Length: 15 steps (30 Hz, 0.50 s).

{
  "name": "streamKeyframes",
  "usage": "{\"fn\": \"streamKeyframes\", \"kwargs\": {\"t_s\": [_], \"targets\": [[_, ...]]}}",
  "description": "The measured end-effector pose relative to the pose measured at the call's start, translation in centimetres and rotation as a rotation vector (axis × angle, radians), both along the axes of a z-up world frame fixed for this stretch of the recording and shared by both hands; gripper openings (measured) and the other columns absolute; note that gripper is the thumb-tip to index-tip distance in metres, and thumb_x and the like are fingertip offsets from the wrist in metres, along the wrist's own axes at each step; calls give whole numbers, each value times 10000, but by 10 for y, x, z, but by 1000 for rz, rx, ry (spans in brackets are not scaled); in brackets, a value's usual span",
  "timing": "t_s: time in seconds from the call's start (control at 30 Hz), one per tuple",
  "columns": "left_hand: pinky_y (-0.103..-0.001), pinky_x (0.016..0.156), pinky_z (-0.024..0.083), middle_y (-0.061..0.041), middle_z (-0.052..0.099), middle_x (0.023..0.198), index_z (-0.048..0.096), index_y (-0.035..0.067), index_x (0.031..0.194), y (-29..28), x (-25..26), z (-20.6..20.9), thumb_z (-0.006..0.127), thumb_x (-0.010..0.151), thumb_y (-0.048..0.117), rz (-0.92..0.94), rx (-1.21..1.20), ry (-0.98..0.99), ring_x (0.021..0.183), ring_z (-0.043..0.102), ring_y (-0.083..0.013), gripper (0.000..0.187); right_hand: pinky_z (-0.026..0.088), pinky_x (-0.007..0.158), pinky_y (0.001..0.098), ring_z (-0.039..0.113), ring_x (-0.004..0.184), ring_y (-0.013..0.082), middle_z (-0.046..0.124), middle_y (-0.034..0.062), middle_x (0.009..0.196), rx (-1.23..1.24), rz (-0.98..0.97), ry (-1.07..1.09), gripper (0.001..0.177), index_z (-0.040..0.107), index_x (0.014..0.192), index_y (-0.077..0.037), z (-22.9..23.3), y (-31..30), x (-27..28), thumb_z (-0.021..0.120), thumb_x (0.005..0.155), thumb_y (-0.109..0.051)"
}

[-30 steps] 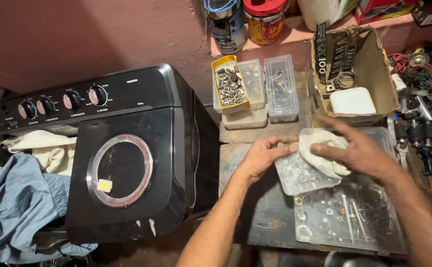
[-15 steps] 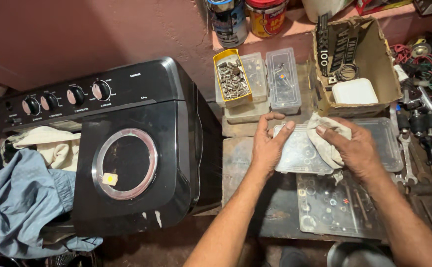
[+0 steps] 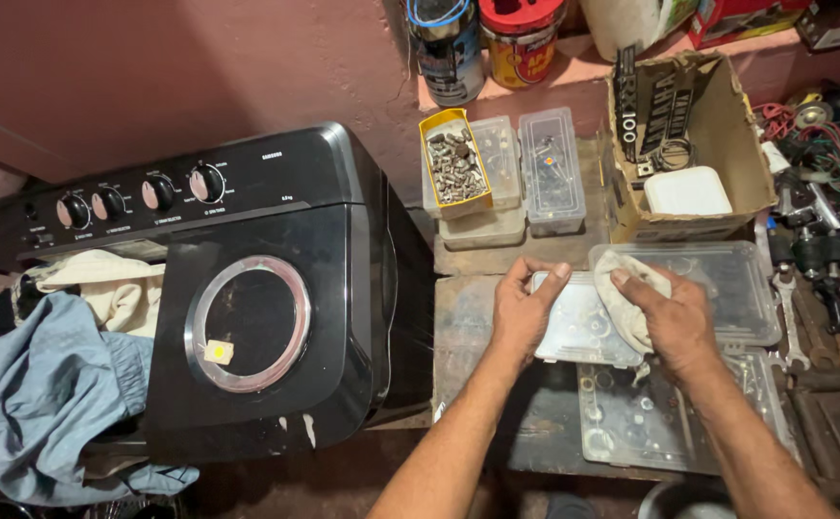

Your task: The person sorts various metal washers, screws, and bolts from a cloth and small containers into different plastic storage bins by hand.

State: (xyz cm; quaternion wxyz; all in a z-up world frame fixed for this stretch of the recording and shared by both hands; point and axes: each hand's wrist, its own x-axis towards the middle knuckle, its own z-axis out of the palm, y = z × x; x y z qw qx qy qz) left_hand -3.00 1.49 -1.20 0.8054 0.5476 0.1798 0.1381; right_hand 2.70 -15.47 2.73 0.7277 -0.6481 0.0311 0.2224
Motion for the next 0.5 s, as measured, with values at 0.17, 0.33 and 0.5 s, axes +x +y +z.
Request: {"fn": "streamKeyframes", "kwargs": {"t_s": [0.17, 0.33, 0.5], "targets": [[-253, 619, 517, -63, 692, 876, 643, 31, 1008, 1, 1, 1, 790, 946, 215, -35, 29, 88, 728, 610, -88, 244, 511, 649, 254, 661, 747, 119, 739, 60, 941, -53, 15, 8, 318, 723, 1166, 17, -14, -4, 4, 713, 933, -200], [-279, 645, 575, -94, 708, 956, 554, 71, 1208, -2, 11, 21, 811, 839, 204, -125, -66, 209, 770, 689, -134, 469, 533, 690, 278, 685, 800, 154, 742, 85, 1009, -40, -113, 65, 384, 681, 1239, 16, -20, -17, 4, 714, 916, -188], [-289, 719, 589, -152, 715, 987, 474, 15, 1278, -17, 23, 7, 857, 819, 137, -245, -52, 340, 835, 708, -180, 610, 573, 774, 262, 723, 899, 137, 747, 58, 1093, 12, -297, 100, 428, 655, 1280, -9, -18, -39, 3, 728, 897, -184]]}}
